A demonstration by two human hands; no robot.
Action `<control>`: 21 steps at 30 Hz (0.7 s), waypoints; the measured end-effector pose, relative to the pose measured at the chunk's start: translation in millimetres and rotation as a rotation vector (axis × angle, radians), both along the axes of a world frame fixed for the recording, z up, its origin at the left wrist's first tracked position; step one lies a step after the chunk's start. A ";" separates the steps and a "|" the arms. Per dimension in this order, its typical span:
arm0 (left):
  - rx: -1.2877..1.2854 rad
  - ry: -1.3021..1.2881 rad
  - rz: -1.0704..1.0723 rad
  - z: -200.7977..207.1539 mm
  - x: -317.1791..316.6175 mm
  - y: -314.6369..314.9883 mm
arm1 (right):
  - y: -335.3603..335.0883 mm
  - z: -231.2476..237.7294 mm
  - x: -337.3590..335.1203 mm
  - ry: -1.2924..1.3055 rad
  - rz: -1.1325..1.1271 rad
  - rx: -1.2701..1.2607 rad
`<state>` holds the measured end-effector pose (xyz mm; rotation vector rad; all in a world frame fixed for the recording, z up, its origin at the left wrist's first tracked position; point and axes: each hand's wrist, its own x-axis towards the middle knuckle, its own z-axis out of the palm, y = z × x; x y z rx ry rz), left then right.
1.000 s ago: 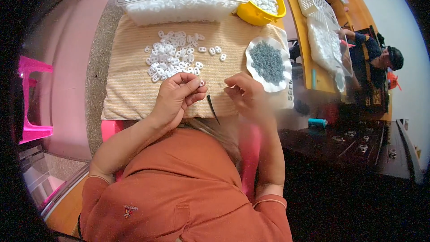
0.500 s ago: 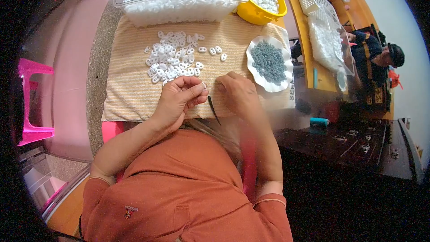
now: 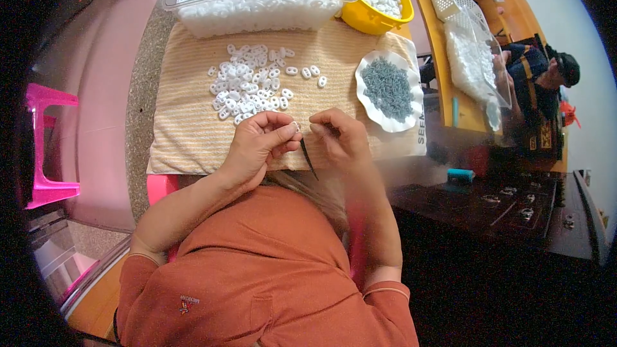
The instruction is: Assembling small white plastic components by threading them onto a black wire.
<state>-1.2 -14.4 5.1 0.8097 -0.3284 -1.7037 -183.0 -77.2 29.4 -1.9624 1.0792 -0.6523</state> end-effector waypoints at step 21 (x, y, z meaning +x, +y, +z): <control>0.035 0.024 -0.037 5.4 -1.1 1.6 | 17.3 -10.8 15.1 -0.725 -0.106 0.649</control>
